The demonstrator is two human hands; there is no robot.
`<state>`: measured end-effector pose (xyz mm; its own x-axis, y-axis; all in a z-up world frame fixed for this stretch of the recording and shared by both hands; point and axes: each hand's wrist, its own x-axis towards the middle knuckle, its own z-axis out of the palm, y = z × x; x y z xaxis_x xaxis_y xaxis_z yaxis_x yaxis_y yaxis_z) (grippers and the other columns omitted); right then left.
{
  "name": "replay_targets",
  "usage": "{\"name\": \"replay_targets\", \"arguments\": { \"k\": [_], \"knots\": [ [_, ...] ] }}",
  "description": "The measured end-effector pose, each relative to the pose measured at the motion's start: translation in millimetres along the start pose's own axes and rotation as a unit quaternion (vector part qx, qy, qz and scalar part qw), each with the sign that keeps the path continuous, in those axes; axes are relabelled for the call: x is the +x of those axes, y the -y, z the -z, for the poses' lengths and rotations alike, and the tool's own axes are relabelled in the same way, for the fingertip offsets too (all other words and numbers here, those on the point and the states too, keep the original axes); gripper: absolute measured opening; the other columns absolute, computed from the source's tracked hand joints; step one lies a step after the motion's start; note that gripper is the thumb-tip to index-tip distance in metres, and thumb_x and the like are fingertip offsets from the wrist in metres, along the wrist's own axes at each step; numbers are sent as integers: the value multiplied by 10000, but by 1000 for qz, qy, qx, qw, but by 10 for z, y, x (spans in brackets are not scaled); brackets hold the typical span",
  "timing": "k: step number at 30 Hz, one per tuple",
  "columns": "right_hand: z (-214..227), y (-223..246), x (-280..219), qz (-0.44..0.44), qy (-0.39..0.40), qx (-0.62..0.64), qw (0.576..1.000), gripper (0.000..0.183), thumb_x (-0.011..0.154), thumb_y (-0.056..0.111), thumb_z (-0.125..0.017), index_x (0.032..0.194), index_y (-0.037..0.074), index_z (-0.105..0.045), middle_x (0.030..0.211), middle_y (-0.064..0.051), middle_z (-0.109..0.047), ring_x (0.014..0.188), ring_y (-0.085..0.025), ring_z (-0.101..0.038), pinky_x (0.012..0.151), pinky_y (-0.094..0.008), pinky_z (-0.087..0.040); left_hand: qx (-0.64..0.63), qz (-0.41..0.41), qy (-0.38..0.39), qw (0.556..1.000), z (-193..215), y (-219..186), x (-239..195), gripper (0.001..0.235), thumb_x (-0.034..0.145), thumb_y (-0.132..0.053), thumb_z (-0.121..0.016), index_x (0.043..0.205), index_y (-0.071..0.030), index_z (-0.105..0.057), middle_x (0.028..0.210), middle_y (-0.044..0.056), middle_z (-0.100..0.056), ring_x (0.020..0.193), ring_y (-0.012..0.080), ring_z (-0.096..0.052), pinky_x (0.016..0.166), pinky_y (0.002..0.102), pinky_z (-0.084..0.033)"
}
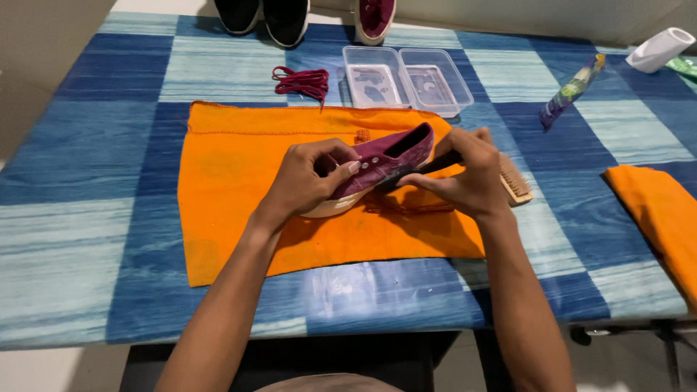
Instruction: The person scrubs a maroon canvas shoe with a black brush, repeatedly dipping the brush into a container of liquid. The shoe is held steady on an orange cloth while the person cleans the upper fabric and the white rubber sole.
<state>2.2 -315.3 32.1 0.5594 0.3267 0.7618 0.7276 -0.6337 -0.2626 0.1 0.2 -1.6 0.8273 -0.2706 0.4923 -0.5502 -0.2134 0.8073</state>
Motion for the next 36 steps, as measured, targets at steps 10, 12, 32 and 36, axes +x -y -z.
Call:
{"name": "replay_targets", "arguments": {
  "k": [10,12,32,36],
  "knots": [
    [41,-219,-45,-66,-13,-5,998,606,732,388,-1205,962,138,-704,848,-39,-770,758,-257,-625,808,-300,-478,54,-19,11,998,-31,-7,34,222,976,-234,-867,1197,-247,-884,935,100,-841,786,299,-808,752,440,-665],
    [-73,-45,-11,-97,7,24,995,586,665,394,-1198,934,162,-731,827,-1,-780,750,-231,-646,804,-279,-514,55,-19,19,998,-38,7,22,232,997,-234,-845,1225,-255,-886,956,81,-838,792,263,-785,756,429,-657],
    [64,-291,-85,-74,-37,-6,997,607,743,430,-1208,965,138,-724,837,-45,-749,770,-238,-641,821,-284,-508,38,-4,21,999,-43,79,15,248,988,-203,-845,1220,-265,-908,974,38,-827,825,203,-737,787,387,-616],
    [-82,73,2,-74,-24,-10,997,603,683,421,-1206,951,134,-747,822,-47,-764,775,-258,-659,794,-281,-543,31,-4,20,999,-38,60,14,241,987,-211,-849,1220,-237,-904,989,58,-827,835,222,-738,789,402,-614]
  ]
}}
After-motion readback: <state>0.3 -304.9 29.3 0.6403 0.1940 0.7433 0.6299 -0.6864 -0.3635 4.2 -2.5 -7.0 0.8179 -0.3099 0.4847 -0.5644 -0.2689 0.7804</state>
